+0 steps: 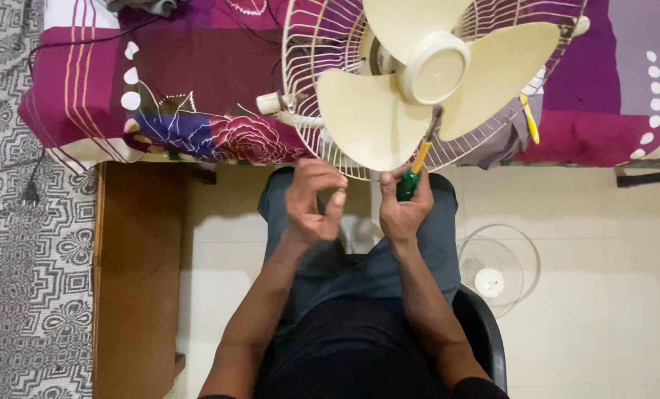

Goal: The person uses a screwdriver to tighten screws on the neck and base of a white electric fan placed on a bed. They rotate the fan head to access different fasteners and continue adjusting the assembly throughout the clip.

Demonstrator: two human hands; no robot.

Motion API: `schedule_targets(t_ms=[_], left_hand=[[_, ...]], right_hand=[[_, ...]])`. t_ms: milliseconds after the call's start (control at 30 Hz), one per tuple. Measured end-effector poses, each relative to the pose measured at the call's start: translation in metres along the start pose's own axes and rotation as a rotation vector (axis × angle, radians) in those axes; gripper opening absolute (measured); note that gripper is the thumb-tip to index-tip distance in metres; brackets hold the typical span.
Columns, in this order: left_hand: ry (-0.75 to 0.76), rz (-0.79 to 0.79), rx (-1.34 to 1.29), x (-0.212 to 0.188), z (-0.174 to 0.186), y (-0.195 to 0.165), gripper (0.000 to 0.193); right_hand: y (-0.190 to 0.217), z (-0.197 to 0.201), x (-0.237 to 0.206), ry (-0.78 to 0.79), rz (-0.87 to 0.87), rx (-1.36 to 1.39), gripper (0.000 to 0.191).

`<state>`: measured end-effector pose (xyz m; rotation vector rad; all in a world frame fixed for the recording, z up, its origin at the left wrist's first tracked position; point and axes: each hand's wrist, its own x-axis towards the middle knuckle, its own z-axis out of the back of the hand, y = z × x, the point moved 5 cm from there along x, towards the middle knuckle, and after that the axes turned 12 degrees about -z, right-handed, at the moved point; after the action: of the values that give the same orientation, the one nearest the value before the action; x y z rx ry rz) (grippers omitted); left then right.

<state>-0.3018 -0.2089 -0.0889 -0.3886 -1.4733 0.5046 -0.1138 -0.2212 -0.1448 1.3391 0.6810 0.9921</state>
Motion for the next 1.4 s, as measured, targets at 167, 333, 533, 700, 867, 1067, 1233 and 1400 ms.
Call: schedule_targets(t_ms=[167,333,533,700,867,1067,1233,1400], left_hand=[[0.05,-0.156,0.161,0.002,-0.017,0.008,0.014],[0.056,-0.218,0.211,-0.004,-0.019,0.018,0.015],[0.097,-0.262,0.289,0.001,-0.018,0.026,0.015],[0.097,-0.254,0.304,0.002,-0.016,0.028,0.011],[0.108,-0.246,0.333,0.005,-0.014,0.027,0.011],[0.175,-0.237,0.43,0.004,-0.013,0.027,0.019],[0.159,-0.322,0.47,0.0,-0.012,0.035,0.019],[0.182,-0.331,0.569,-0.008,-0.007,0.041,0.018]], right_hand=[[0.024,-0.002,-0.004,0.059,0.05,0.073,0.021],[0.045,-0.008,-0.007,0.243,0.065,0.205,0.026],[0.063,-0.019,-0.001,0.237,0.103,0.08,0.025],[0.072,-0.019,-0.001,0.182,0.166,0.079,0.023],[0.069,-0.019,0.001,0.149,0.146,0.136,0.018],[0.023,0.05,0.031,-0.099,-0.159,0.278,0.014],[-0.042,0.18,0.148,-0.49,-0.077,0.34,0.014],[-0.123,0.251,0.256,-0.452,-0.114,0.014,0.009]])
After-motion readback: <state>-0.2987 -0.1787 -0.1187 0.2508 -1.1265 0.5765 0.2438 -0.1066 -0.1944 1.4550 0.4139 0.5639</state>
